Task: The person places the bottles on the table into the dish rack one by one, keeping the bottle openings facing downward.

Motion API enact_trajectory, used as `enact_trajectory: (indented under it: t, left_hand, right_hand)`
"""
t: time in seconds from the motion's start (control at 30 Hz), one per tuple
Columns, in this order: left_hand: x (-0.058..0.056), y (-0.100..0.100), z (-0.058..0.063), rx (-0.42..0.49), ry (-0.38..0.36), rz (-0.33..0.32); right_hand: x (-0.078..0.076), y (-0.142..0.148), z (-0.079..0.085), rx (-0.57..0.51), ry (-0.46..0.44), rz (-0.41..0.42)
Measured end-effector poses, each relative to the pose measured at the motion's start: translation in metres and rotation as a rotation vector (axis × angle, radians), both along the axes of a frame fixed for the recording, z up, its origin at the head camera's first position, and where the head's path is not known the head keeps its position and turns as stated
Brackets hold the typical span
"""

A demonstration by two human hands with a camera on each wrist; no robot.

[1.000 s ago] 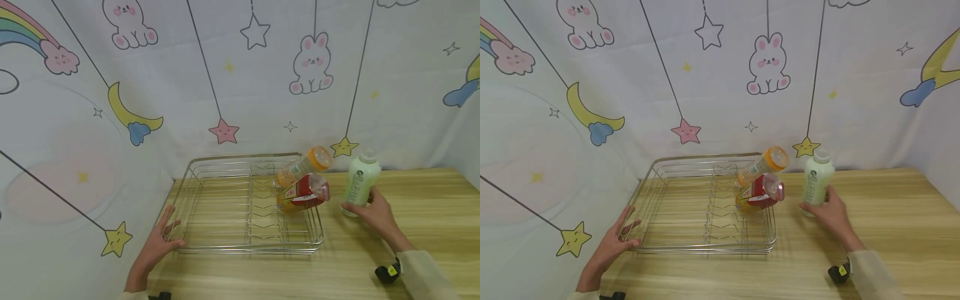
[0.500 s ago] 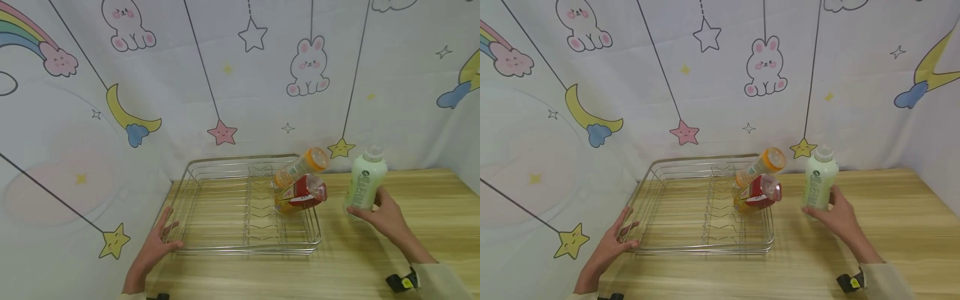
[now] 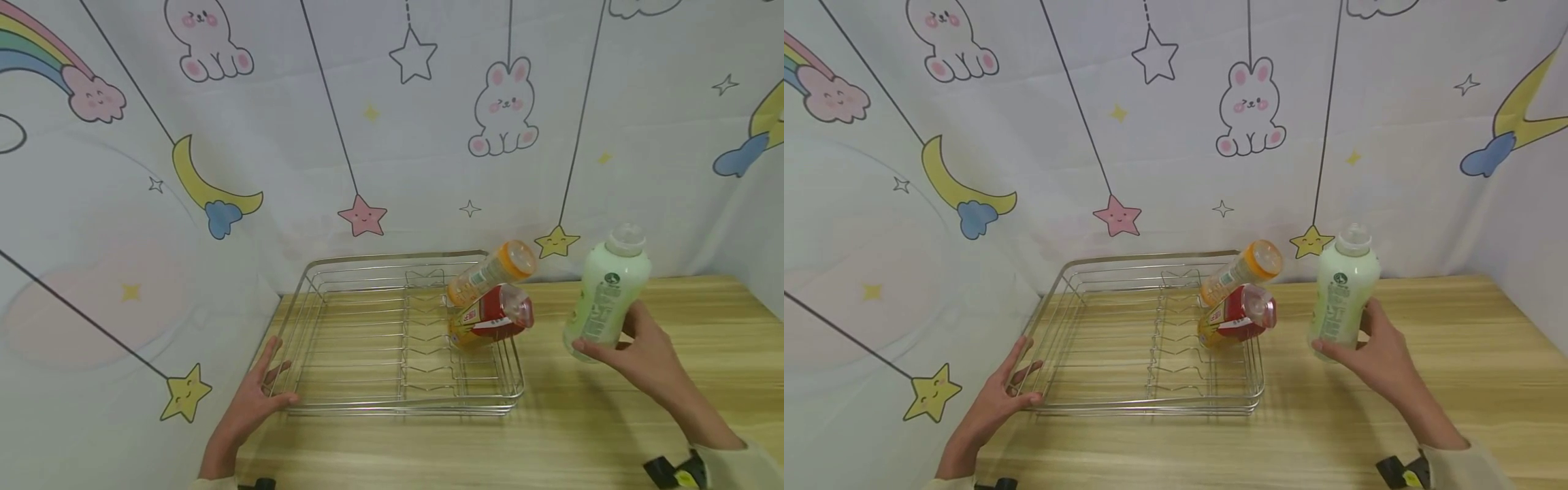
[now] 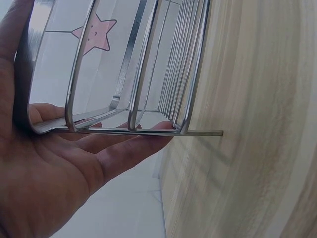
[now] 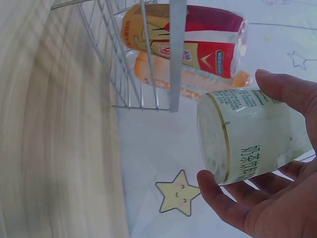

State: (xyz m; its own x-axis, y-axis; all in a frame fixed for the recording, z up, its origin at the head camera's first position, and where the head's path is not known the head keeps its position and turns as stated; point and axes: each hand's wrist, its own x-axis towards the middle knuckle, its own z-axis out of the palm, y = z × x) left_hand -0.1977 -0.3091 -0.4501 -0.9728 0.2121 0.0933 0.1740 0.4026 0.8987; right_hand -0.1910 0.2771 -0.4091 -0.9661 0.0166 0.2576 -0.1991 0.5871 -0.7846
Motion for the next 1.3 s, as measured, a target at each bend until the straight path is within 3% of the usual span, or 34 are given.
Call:
enact_trajectory:
  t: [0.43, 1.3]
  left_hand:
    - [-0.002, 0.000, 0.001, 0.007, 0.010, -0.014]
    - [0.000, -0.002, 0.003, -0.082, 0.013, 0.003]
  right_hand:
    - [0.013, -0.011, 0.031, 0.002, 0.099, 0.051]
    - [0.033, -0.027, 0.075, 0.146, 0.137, 0.079]
